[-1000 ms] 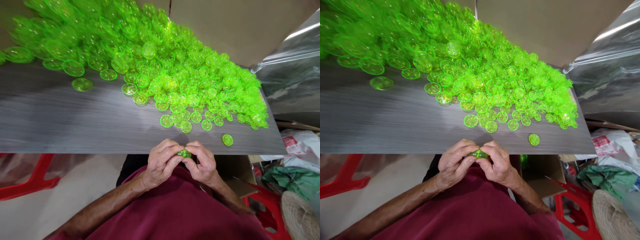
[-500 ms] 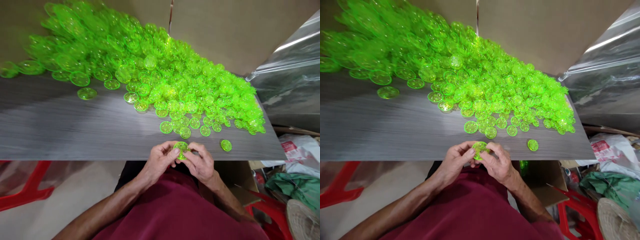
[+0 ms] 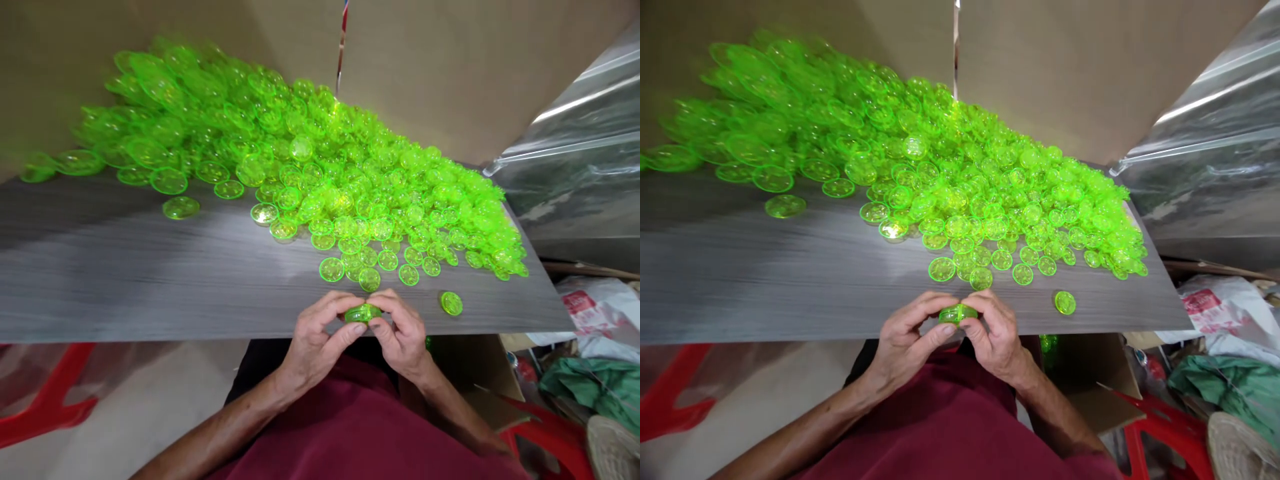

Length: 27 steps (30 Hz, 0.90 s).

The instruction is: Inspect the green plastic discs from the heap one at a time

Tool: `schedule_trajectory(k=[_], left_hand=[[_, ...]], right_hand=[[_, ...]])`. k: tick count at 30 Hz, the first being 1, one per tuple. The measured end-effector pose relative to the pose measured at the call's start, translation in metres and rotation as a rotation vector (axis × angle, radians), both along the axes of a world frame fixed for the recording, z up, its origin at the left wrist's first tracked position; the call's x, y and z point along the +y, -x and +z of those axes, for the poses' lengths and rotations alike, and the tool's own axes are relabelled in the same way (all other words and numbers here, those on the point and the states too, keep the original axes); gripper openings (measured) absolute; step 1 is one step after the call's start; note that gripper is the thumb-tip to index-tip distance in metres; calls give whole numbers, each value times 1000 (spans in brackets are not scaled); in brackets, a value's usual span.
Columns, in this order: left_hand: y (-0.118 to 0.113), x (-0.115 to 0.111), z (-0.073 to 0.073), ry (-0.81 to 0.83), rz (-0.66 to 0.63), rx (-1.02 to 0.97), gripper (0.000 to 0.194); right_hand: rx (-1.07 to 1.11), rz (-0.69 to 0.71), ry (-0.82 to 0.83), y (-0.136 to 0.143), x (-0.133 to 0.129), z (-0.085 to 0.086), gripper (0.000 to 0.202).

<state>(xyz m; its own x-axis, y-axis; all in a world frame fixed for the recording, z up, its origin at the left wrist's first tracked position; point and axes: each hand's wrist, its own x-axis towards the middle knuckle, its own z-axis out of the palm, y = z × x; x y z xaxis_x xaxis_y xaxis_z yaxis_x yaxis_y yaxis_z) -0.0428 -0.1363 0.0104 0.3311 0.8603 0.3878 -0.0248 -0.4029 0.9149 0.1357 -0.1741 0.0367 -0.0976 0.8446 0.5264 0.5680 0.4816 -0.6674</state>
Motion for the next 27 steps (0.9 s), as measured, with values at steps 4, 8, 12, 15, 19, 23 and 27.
schedule_trajectory(k=[4, 8, 12, 15, 19, 23, 27], left_hand=[[-1, -1, 5, -128, 79, 41, 13], [-1, -3, 4, -163, 90, 19, 11], [-5, -1, -1, -160, 92, -5, 13], [-7, 2, -5, -117, 62, -38, 13], [-9, 3, -10, 93, 42, -109, 16], [-11, -2, -18, 430, 61, -208, 28], [-10, -2, -18, 394, 0, -182, 38]], right_hand=[[-88, -7, -76, 7, -3, 0, 26], [-107, -20, -122, 11, -5, -4, 27], [-88, -54, -138, 10, -2, -10, 25], [-108, -41, -123, 4, 0, -12, 26], [-44, -73, -44, -2, -1, -12, 35], [44, -86, 99, -1, -4, -16, 42], [-20, -40, 82, 1, -5, -18, 17]])
